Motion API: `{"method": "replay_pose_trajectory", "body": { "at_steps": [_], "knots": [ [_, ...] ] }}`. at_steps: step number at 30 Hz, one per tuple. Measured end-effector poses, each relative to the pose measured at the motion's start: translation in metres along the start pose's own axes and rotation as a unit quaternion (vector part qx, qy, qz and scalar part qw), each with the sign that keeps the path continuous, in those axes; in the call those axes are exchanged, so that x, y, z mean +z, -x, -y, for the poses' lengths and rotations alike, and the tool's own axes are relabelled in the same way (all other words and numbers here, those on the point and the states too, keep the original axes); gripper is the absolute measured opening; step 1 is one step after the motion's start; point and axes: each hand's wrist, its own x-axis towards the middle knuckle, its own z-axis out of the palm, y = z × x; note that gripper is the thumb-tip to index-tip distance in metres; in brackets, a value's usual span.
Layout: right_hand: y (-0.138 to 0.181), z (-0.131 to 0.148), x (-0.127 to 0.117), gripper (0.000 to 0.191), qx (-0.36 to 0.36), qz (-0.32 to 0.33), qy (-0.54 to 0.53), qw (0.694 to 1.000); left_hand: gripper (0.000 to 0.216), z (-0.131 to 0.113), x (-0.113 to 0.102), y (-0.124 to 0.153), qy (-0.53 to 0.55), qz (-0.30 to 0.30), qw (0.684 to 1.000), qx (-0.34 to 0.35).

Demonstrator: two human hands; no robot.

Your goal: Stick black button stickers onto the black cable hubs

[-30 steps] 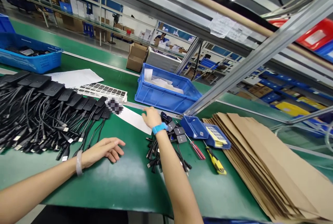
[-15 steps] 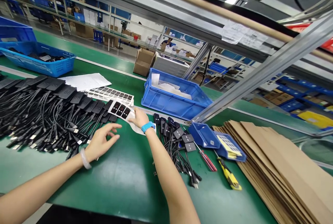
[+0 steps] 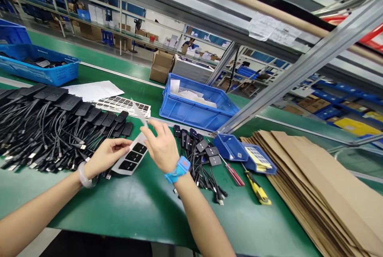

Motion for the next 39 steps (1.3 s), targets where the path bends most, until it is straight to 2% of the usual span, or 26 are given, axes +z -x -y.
{"method": "replay_pose_trajectory", "body": {
  "at_steps": [2,4,6,10,13,15,17,21,23,27,30,31,33,34,36,39],
  "knots": [
    [0.009,0.005,0.008,0.021,-0.02,-0.049,-0.044,0.998,0.03,0.001,0.003,-0.001,0.114,0.011,0.992,-0.048],
    [0.02,0.007,0.02,0.02,-0.044,-0.044,-0.091,0.994,0.031,0.002,0.005,-0.001,0.182,0.036,0.978,-0.095],
    [0.029,0.005,0.033,0.022,-0.052,-0.022,-0.119,0.991,0.031,0.004,0.007,-0.001,0.203,0.065,0.969,-0.123],
    [0.042,-0.002,0.053,0.02,-0.031,-0.008,-0.167,0.985,0.03,0.015,0.011,-0.001,0.183,0.107,0.971,-0.11],
    [0.049,-0.009,0.056,0.013,0.013,0.001,-0.224,0.974,0.03,0.025,0.013,-0.004,0.067,0.108,0.988,-0.086],
    [0.052,-0.015,0.053,0.01,0.062,-0.008,-0.273,0.96,0.028,0.03,0.012,-0.006,-0.029,0.087,0.993,-0.075],
    [0.054,-0.023,0.048,0.009,0.124,-0.064,-0.325,0.935,0.024,0.032,0.008,-0.008,-0.097,0.051,0.992,-0.069],
    [0.052,-0.03,0.035,0.008,0.218,-0.219,-0.433,0.847,0.022,0.034,-0.001,-0.015,-0.19,-0.046,0.979,-0.054],
    [0.05,-0.028,0.033,0.01,0.239,-0.232,-0.462,0.822,0.022,0.036,-0.005,-0.019,-0.216,-0.091,0.971,-0.055],
    [0.047,-0.018,0.035,0.014,0.26,-0.207,-0.472,0.816,0.03,0.035,-0.011,-0.029,-0.208,-0.13,0.967,-0.066],
    [0.047,-0.012,0.038,0.015,0.267,-0.186,-0.502,0.802,0.04,0.026,-0.017,-0.028,-0.166,-0.132,0.975,-0.069],
    [0.047,-0.011,0.039,0.016,0.271,-0.177,-0.516,0.793,0.042,0.023,-0.018,-0.026,-0.118,-0.123,0.982,-0.075],
    [0.046,-0.009,0.04,0.017,0.283,-0.165,-0.546,0.771,0.045,0.016,-0.017,-0.019,0.049,-0.08,0.99,-0.107],
    [0.046,-0.008,0.04,0.018,0.289,-0.162,-0.563,0.758,0.047,0.013,-0.016,-0.015,0.148,-0.042,0.979,-0.133],
    [0.046,-0.008,0.041,0.019,0.298,-0.16,-0.599,0.726,0.053,0.012,-0.01,-0.007,0.303,0.052,0.934,-0.183],
    [0.047,-0.009,0.042,0.02,0.307,-0.162,-0.641,0.685,0.074,0.014,0.004,0.004,0.366,0.163,0.891,-0.216]
  ]
}}
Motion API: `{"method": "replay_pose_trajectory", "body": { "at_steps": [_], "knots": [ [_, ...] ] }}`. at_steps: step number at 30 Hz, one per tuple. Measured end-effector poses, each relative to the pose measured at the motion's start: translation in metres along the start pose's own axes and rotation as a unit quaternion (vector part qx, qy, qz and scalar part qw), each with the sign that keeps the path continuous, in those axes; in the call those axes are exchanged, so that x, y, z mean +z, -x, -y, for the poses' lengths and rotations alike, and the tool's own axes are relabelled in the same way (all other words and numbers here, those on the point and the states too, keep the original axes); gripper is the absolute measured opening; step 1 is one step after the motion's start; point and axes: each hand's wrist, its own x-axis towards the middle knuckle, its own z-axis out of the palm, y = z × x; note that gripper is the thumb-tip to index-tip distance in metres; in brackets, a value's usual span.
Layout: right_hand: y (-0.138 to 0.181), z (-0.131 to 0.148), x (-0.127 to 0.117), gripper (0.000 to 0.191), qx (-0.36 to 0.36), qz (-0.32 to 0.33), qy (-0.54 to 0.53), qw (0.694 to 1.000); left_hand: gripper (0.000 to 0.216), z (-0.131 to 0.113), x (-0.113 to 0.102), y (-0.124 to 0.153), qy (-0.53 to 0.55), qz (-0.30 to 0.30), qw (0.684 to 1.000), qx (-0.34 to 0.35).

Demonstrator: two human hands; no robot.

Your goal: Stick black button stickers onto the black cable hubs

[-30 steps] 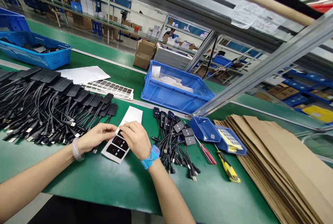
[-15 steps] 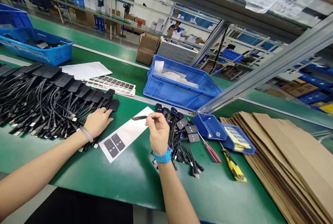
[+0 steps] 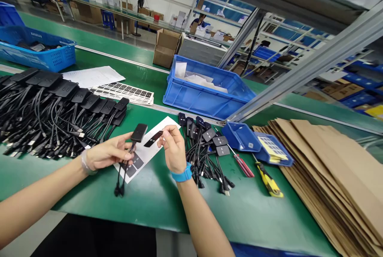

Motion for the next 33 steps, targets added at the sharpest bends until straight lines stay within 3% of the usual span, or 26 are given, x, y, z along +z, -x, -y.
{"method": "replay_pose_trajectory", "body": {
  "at_steps": [2,7,16,27,33],
  "knots": [
    [0.0,-0.001,0.0,0.02,0.006,-0.001,-0.001,1.0,0.081,0.009,0.006,0.0,0.008,0.018,1.0,-0.015],
    [0.003,-0.003,0.003,0.021,0.001,0.004,0.081,0.997,0.052,0.019,0.019,-0.003,-0.013,-0.043,0.999,0.006],
    [0.011,-0.001,0.013,0.015,-0.027,-0.001,0.192,0.981,0.067,0.019,0.029,0.001,-0.079,-0.036,0.996,0.033],
    [0.014,-0.001,0.015,0.012,-0.026,0.001,0.191,0.981,0.067,0.021,0.028,0.002,-0.078,-0.012,0.997,0.027],
    [0.013,0.001,0.014,0.019,0.022,0.007,0.181,0.983,0.066,0.023,0.027,0.001,-0.075,-0.003,0.997,0.034]
  ]
}}
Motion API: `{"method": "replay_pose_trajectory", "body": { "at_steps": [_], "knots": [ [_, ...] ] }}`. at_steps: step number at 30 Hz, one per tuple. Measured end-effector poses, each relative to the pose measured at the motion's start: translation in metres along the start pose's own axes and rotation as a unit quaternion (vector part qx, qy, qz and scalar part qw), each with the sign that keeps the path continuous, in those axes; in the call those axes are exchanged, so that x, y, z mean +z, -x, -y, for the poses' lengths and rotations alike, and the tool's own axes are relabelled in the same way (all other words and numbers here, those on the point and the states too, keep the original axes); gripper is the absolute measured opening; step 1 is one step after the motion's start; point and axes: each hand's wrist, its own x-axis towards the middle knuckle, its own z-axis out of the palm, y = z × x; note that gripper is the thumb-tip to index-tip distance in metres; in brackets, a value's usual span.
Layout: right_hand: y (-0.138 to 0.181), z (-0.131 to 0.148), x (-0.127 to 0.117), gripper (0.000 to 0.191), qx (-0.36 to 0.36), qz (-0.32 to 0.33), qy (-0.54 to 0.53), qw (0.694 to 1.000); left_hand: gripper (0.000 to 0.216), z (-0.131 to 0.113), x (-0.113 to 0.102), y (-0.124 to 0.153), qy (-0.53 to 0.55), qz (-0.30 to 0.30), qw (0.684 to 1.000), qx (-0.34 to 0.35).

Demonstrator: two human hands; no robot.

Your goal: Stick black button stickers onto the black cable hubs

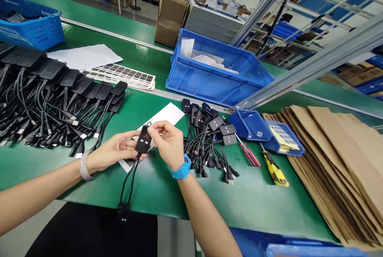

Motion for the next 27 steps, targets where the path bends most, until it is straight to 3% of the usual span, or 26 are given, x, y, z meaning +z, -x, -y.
{"method": "replay_pose_trajectory", "body": {
  "at_steps": [11,16,27],
  "knots": [
    [0.001,-0.006,0.003,0.012,-0.021,-0.021,-0.072,0.997,0.058,-0.001,0.001,-0.003,-0.005,-0.019,1.0,0.011],
    [-0.002,-0.012,-0.003,0.009,-0.057,-0.065,-0.076,0.993,0.058,0.004,0.002,-0.002,-0.012,-0.019,1.0,-0.002],
    [0.0,-0.002,0.0,0.019,-0.002,-0.01,-0.025,1.0,0.059,0.003,0.005,0.0,0.013,-0.021,1.0,-0.016]
  ]
}}
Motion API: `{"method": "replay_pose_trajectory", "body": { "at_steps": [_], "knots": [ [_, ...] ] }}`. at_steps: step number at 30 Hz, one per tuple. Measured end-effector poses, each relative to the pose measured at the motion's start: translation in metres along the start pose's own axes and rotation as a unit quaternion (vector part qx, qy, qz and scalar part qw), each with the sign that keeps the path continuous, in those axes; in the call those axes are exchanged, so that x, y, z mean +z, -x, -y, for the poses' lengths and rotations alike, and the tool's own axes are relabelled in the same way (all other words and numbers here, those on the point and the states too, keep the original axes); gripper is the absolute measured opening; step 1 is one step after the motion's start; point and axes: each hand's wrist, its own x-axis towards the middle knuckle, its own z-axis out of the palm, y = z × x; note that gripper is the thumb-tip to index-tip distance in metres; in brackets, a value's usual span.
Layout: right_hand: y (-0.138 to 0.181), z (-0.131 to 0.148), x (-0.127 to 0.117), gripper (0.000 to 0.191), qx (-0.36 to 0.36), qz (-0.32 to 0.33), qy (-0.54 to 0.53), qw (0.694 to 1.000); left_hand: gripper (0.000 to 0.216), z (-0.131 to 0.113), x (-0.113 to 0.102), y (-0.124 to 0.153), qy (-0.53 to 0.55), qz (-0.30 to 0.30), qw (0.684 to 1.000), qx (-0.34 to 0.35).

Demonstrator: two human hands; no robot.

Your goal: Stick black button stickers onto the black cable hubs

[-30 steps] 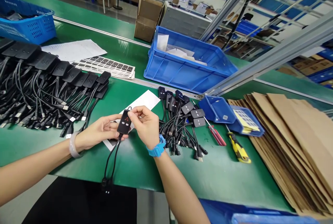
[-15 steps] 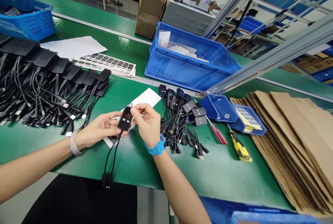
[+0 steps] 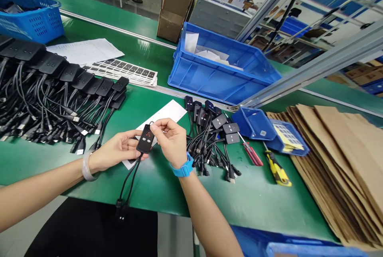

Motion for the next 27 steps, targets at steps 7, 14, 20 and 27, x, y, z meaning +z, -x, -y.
{"method": "replay_pose_trajectory", "body": {
  "at_steps": [7,14,20,27],
  "knots": [
    [0.0028,0.0028,0.0017,0.017,0.001,0.006,0.033,0.999,0.06,-0.0006,-0.0002,0.0014,0.005,-0.005,1.0,-0.004],
    [0.0038,0.0028,0.0035,0.016,-0.003,0.003,0.033,0.999,0.057,-0.0043,-0.0001,0.0029,0.0,0.009,1.0,-0.004],
    [0.0047,0.0016,0.0046,0.011,-0.019,-0.001,0.031,0.999,0.05,-0.004,0.0001,0.0048,-0.013,-0.002,1.0,-0.005],
    [0.0063,0.0005,0.0063,0.011,-0.01,-0.02,0.054,0.998,0.051,-0.0036,0.002,0.004,-0.036,-0.006,0.999,0.005]
  ]
}}
